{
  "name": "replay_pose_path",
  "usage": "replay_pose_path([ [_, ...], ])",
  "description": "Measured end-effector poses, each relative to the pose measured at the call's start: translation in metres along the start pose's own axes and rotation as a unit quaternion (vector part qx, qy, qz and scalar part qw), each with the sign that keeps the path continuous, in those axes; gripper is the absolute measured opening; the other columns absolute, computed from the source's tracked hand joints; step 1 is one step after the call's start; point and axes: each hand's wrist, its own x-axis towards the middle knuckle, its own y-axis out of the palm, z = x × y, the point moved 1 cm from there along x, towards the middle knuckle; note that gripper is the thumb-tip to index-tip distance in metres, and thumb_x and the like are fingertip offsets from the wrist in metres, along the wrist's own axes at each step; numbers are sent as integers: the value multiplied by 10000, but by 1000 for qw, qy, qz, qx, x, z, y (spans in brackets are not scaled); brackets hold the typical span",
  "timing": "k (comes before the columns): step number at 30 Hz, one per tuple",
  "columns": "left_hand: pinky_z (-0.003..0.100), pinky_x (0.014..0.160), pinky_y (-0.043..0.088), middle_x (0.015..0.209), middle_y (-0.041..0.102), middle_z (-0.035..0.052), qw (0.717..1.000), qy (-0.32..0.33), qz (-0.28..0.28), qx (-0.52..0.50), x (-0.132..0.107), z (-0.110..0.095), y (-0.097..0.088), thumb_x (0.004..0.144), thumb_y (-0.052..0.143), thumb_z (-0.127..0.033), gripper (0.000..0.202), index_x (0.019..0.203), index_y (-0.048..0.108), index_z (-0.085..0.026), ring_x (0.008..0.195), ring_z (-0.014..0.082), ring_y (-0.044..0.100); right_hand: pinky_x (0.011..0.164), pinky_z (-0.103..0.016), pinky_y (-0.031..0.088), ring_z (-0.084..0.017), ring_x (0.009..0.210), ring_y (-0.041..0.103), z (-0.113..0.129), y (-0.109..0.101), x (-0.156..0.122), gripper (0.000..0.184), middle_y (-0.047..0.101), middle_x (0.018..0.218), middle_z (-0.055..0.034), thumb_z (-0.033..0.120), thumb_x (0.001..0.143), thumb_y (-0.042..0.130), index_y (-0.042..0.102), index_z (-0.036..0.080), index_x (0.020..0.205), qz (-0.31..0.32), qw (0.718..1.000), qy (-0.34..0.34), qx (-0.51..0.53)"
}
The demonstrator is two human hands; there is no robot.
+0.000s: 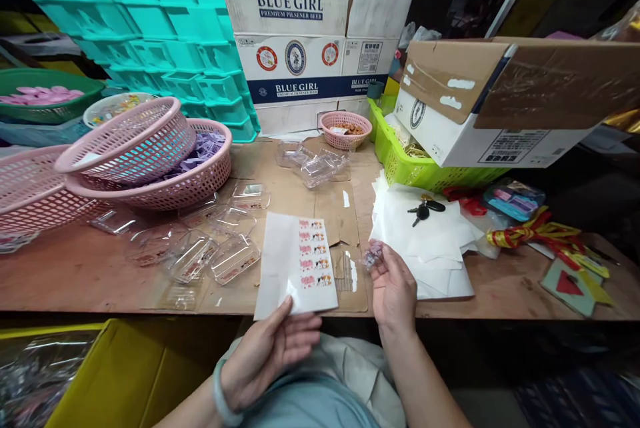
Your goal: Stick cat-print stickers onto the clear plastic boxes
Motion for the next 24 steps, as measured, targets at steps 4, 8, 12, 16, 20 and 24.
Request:
replay_pose_path([
  [4,197,587,498,888,702,225,979,-91,170,67,-26,-6,4,852,449,-604,652,781,717,-14,666,157,677,925,-414,520,-232,996,668,8,6,-21,262,698,1110,-60,182,829,619,692,228,1076,106,908,-312,-257],
  [8,259,810,476,1104,664,115,972,160,166,48,-15,-34,32,806,661,-358,306,1046,684,-171,992,188,615,964,-414,497,-260,1165,576,-4,26,-44,566,632,1237,-61,31,781,605,550,258,1296,275,717,-521,-371],
  [12,277,818,456,938,678,85,966,235,104,-3,16,-57,40,741,723,-359,256,888,700,-151,879,168,611,1041,-455,427,-269,1302,434,-12,43,-40,665,519,1371,-69,133,810,610,377,262,1419,340,720,-436,-420],
  [16,263,748,448,790,653,43,952,275,75,108,33,-75,31,742,708,-378,244,791,682,-140,727,128,574,996,-400,453,-251,1208,518,-5,54,-11,559,533,1329,-92,363,817,640,464,242,1334,356,824,-202,-392],
  [20,337,804,468,948,659,110,883,360,17,301,55,-103,38,791,625,-351,293,977,670,-129,862,205,593,843,-321,498,-206,906,623,2,67,35,236,664,932,-65,417,823,621,661,185,820,356,882,-92,-293],
  [24,477,1069,299,1432,386,157,682,552,-162,452,102,-155,63,723,658,-173,709,1380,396,-204,1340,311,316,928,-366,444,-219,961,609,6,76,72,235,683,961,-59,409,784,668,661,195,883,222,945,-107,-214],
])
